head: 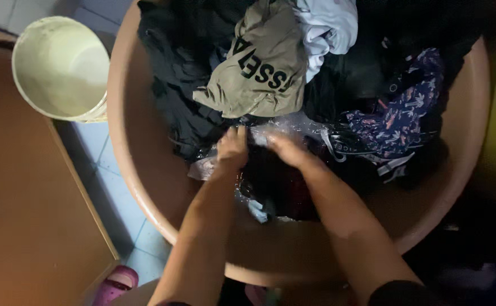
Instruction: The person sorts clothes from a large basin, then fills a blue bucket with water from a tap and pours it into the basin. They proceed to wash the clothes by hand, scrubbing and rinsing them in the water.
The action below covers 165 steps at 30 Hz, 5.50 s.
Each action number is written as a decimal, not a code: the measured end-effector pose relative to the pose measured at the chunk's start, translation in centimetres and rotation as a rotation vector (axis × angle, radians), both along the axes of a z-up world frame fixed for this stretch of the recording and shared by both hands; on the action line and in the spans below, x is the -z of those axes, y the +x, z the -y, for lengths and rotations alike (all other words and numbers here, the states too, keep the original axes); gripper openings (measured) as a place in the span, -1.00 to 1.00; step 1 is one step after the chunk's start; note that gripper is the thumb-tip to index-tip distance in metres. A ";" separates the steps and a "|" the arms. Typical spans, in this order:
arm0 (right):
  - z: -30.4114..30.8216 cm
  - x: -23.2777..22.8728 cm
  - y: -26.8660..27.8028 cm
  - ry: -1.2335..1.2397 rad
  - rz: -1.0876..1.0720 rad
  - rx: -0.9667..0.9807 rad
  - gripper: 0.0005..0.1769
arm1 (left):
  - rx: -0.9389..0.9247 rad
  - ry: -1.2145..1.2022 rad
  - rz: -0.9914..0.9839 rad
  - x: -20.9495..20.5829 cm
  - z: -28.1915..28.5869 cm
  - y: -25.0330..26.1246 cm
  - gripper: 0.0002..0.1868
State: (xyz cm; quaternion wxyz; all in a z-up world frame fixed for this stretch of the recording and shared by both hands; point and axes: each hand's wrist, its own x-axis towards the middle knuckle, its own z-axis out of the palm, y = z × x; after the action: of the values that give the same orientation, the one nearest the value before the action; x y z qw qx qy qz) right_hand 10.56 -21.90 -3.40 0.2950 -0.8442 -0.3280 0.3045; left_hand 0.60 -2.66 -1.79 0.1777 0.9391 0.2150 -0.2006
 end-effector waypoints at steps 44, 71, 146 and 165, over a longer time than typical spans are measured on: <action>6.3 -12.6 4.9 0.509 -0.004 0.016 -0.64 | 0.182 -0.255 -0.481 -14.5 1.4 -3.1 -0.21; 3.1 -13.8 2.6 0.138 0.003 0.460 -0.69 | 0.023 -0.293 -0.155 -15.2 -2.3 -6.1 -0.40; 4.9 -13.4 -3.9 -0.320 0.359 -0.421 0.01 | 0.577 -0.018 -0.066 -15.1 5.7 -5.9 0.31; 2.9 -7.6 1.0 0.091 0.064 0.095 -0.57 | 0.322 -0.189 0.298 -0.6 1.0 -5.1 -0.73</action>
State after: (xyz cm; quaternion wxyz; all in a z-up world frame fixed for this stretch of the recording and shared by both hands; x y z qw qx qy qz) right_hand 11.53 -24.76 4.20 0.3365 -0.8539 -0.3102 0.2476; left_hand -4.46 -3.68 -1.19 0.2603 0.9597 0.0143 -0.1049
